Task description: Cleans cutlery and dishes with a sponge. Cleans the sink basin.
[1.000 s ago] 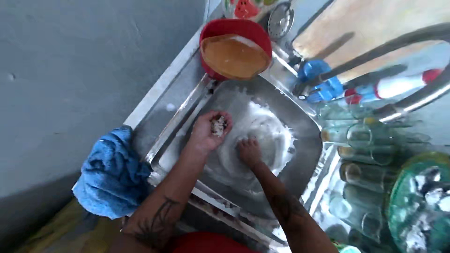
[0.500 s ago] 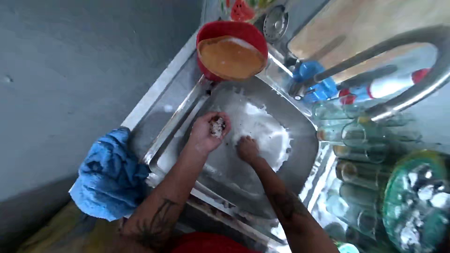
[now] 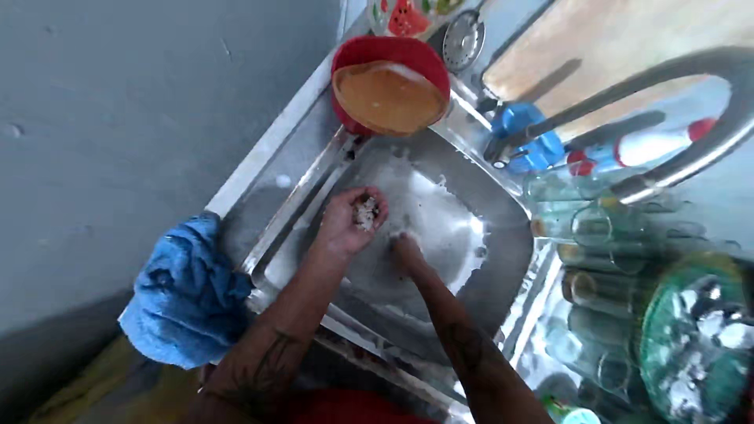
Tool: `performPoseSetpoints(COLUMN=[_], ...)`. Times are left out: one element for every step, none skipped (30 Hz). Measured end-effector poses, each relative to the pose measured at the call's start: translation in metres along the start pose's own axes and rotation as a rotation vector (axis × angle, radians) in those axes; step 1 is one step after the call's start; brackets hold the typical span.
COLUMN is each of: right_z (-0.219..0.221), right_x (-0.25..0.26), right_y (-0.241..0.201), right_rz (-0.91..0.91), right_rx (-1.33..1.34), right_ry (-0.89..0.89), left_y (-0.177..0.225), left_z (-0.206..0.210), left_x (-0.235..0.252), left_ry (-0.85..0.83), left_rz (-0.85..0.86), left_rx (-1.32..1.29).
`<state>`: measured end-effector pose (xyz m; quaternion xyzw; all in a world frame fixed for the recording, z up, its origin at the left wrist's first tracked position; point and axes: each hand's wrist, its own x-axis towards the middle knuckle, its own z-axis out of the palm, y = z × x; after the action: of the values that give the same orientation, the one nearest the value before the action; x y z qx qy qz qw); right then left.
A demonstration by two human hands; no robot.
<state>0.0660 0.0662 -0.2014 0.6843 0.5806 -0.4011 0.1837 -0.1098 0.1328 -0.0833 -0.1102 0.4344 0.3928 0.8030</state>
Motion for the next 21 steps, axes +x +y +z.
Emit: performPoseSetpoints(right_z=[-0.002, -0.003, -0.001, 0.001, 0.004, 0.004, 0.003, 0.002, 0.001, 0.000, 0.000, -0.002, -0.005, -0.009, -0.011, -0.012, -0.009, -0.002, 0.003, 0.007, 0.007], right_x=[0.000, 0.000, -0.002, -0.004, -0.006, -0.005, -0.004, -0.003, -0.003, -0.003, -0.003, -0.002, -0.002, -0.001, 0.000, 0.000, 0.000, 0.001, 0.001, 0.001, -0.001], right_y=[-0.002, -0.004, -0.005, -0.005, -0.005, -0.005, -0.006, -0.008, -0.009, -0.011, -0.010, -0.010, -0.010, -0.009, -0.005, -0.001, 0.003, 0.007, 0.010, 0.012, 0.012], right_rz=[0.015, 0.033, 0.035, 0.042, 0.056, 0.075, 0.095, 0.105, 0.110, 0.106, 0.088, 0.069, 0.049, 0.036, 0.030, 0.033, 0.053, 0.075, 0.098, 0.120, 0.116], right_rx=[0.022, 0.025, 0.013, 0.009, -0.003, -0.028, -0.059, -0.087, -0.113, -0.132, -0.135, -0.112, -0.059, 0.009, 0.093, 0.207, 0.328, 0.458, 0.546, 0.570, 0.507], right_ry=[-0.001, 0.010, 0.046, 0.058, 0.057, 0.049, 0.036, 0.027, 0.021, 0.023, 0.027, 0.001, -0.035, -0.066, -0.071, -0.052, 0.003, 0.093, 0.161, 0.197, 0.201], left_y=[0.000, 0.000, 0.000, 0.000, -0.001, -0.002, -0.002, -0.002, -0.001, 0.000, 0.001, 0.002, 0.002, 0.002, 0.002, 0.001, 0.001, 0.000, -0.001, -0.002, -0.002], left_z=[0.000, 0.000, 0.000, -0.001, -0.002, -0.002, -0.002, -0.002, -0.002, -0.001, -0.001, -0.001, -0.001, 0.000, 0.000, 0.000, 0.000, 0.000, 0.000, 0.000, 0.001], left_x=[0.000, 0.000, 0.000, 0.001, 0.001, 0.002, 0.002, 0.002, 0.002, 0.002, 0.002, 0.002, 0.001, 0.000, 0.000, 0.000, 0.001, 0.002, 0.001, 0.001, 0.001], left_ry=[-0.007, -0.017, -0.028, -0.035, -0.037, -0.034, -0.037, -0.033, -0.023, -0.021, -0.018, -0.010, 0.000, 0.006, 0.002, -0.001, -0.001, -0.006, -0.016, -0.011, 0.000], left_rz=[-0.004, -0.001, 0.007, 0.008, 0.005, 0.008, 0.015, 0.018, 0.018, 0.018, 0.020, 0.019, 0.016, 0.014, 0.013, 0.009, 0.005, 0.008, 0.014, 0.017, 0.015], left_rx=[-0.003, -0.007, -0.016, -0.031, -0.047, -0.051, -0.043, -0.037, -0.033, -0.031, -0.037, -0.045, -0.044, -0.035, -0.027, -0.030, -0.034, -0.032, -0.022, -0.017, -0.003])
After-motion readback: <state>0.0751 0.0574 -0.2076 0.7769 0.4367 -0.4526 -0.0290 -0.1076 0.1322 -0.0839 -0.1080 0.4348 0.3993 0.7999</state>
